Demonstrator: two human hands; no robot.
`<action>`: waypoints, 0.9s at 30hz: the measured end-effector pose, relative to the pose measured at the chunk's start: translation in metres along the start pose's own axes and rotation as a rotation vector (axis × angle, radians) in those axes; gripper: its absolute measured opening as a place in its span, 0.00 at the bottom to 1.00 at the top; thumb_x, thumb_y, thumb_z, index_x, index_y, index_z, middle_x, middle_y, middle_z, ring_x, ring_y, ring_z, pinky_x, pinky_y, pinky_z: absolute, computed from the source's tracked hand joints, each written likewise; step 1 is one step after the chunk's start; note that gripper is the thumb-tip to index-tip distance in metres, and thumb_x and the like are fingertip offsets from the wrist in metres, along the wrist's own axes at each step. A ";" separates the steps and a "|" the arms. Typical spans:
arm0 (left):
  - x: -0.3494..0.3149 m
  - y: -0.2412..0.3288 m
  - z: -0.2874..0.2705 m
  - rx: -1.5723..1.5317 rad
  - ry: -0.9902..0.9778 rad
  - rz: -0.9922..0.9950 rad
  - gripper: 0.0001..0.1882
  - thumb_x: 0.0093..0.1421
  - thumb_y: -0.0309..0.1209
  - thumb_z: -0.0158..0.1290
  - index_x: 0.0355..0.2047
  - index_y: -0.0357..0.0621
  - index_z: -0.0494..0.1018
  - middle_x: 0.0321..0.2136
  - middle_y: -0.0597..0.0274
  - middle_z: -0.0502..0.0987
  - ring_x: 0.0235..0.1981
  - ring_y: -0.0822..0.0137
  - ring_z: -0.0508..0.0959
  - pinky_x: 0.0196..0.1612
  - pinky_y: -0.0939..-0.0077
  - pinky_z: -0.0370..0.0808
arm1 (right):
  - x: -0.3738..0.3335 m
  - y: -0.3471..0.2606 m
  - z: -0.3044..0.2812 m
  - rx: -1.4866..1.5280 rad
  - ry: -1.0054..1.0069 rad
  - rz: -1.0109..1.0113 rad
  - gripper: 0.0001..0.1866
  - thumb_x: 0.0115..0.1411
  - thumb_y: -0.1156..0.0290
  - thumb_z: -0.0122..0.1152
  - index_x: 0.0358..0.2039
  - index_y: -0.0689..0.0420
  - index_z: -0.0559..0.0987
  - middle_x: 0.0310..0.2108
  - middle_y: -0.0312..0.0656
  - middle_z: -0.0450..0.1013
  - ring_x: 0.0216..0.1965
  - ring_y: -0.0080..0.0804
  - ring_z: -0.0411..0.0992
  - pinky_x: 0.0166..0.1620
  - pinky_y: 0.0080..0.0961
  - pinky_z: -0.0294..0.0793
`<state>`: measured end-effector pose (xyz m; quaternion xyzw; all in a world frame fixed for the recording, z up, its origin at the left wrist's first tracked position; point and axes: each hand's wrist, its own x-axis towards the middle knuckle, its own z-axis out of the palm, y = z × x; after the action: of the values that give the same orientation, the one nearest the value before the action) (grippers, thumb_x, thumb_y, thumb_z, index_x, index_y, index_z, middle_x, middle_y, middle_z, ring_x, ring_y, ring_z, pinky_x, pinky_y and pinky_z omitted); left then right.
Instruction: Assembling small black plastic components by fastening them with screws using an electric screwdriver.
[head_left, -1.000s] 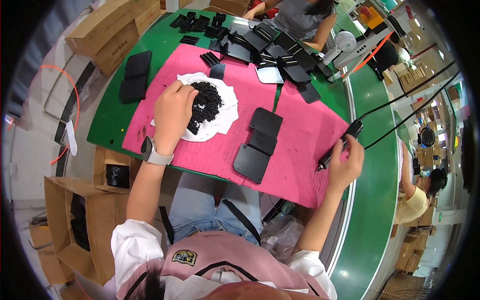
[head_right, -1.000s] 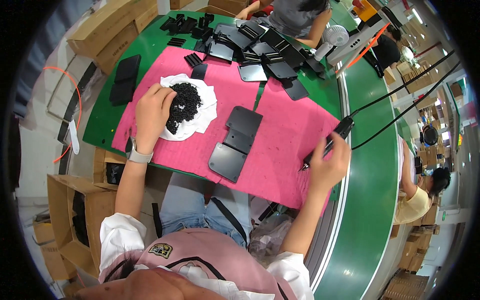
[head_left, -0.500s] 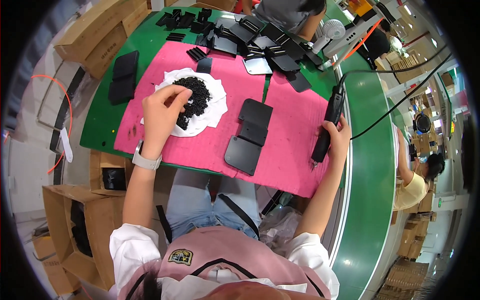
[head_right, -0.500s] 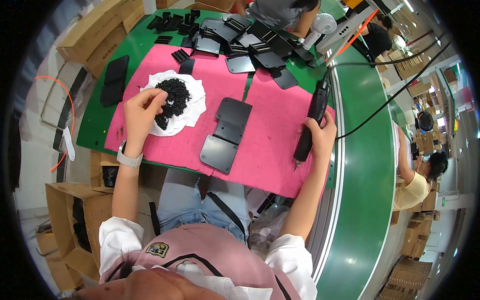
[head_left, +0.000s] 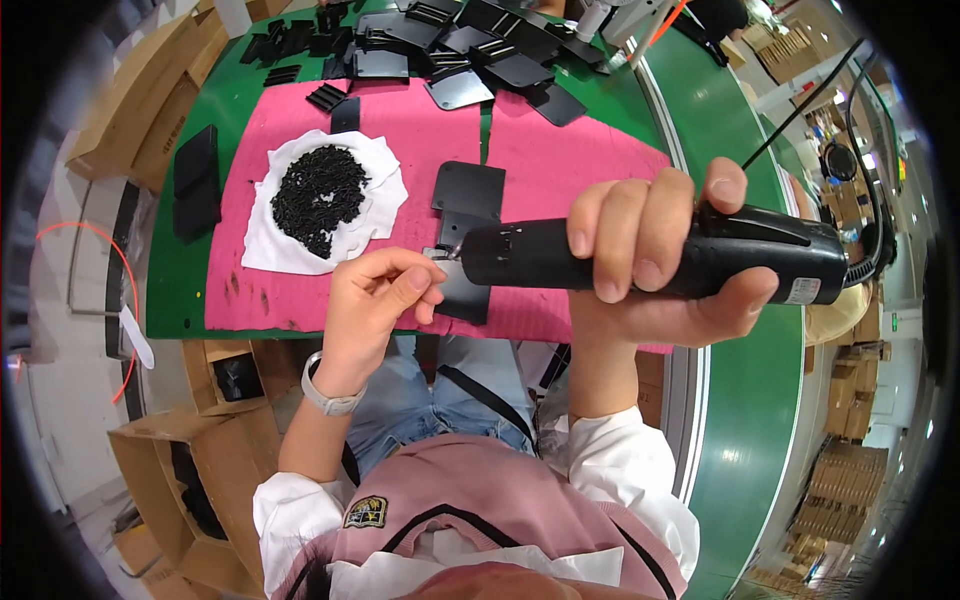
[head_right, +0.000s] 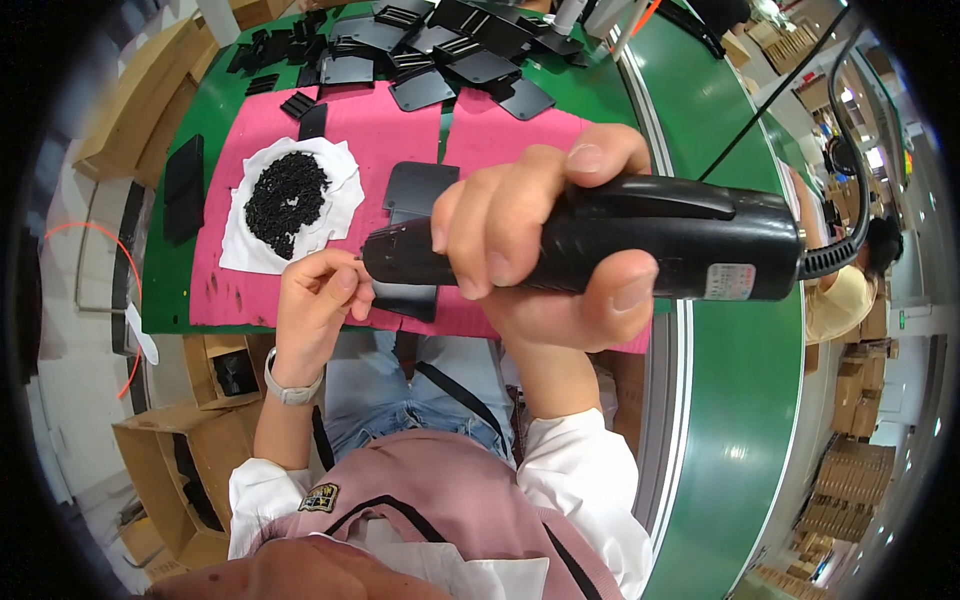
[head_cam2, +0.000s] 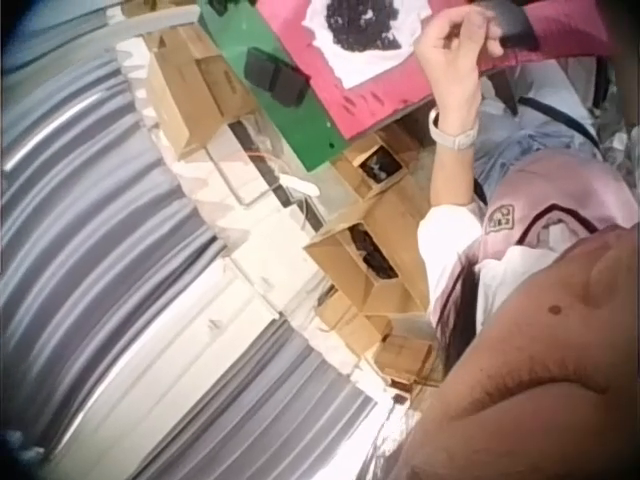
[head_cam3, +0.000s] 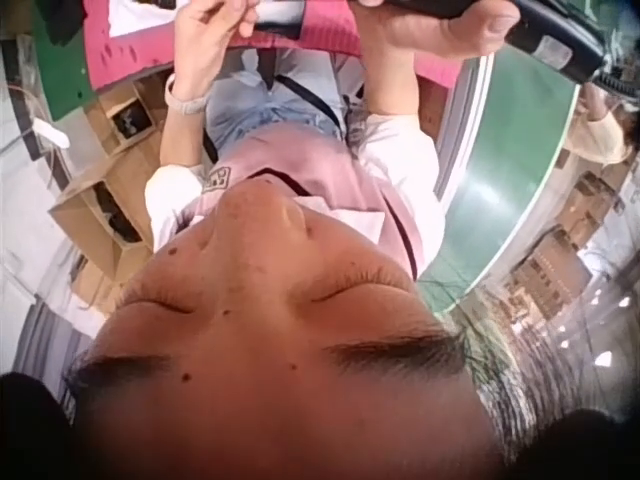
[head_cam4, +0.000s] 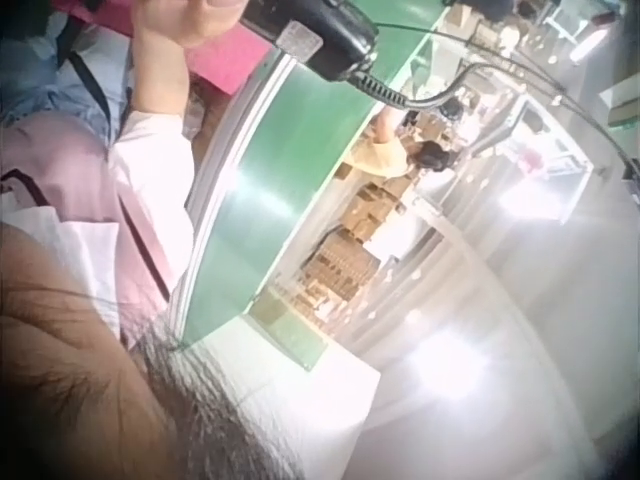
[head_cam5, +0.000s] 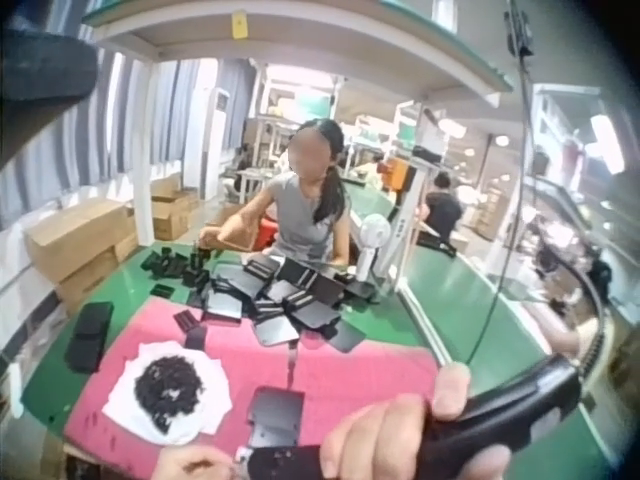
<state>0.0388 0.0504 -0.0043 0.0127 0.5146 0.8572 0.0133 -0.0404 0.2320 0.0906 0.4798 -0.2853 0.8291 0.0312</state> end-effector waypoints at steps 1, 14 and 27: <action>0.000 -0.001 0.000 0.001 -0.006 -0.004 0.09 0.60 0.29 0.55 0.32 0.32 0.76 0.23 0.59 0.77 0.20 0.75 0.73 0.26 0.84 0.71 | -0.002 0.000 0.000 -0.005 0.004 -0.003 0.28 0.59 0.46 0.52 0.49 0.55 0.66 0.18 0.32 0.64 0.14 0.24 0.63 0.29 0.28 0.67; 0.002 -0.001 -0.007 -0.007 -0.040 -0.058 0.10 0.56 0.24 0.58 0.37 0.33 0.74 0.24 0.59 0.77 0.21 0.75 0.75 0.26 0.85 0.72 | -0.013 0.008 0.003 0.022 0.079 0.139 0.22 0.60 0.50 0.50 0.46 0.53 0.65 0.18 0.33 0.64 0.14 0.25 0.63 0.29 0.29 0.66; 0.056 0.006 -0.020 0.450 0.012 -0.154 0.23 0.58 0.26 0.54 0.52 0.29 0.64 0.19 0.69 0.68 0.21 0.79 0.70 0.23 0.86 0.66 | 0.000 0.038 -0.023 -0.294 0.088 0.297 0.18 0.55 0.63 0.54 0.41 0.58 0.63 0.15 0.39 0.62 0.12 0.27 0.60 0.21 0.25 0.63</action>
<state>-0.0181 0.0317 -0.0082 -0.0293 0.6921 0.7176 0.0725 -0.0707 0.2118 0.0648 0.3860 -0.4693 0.7941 -0.0092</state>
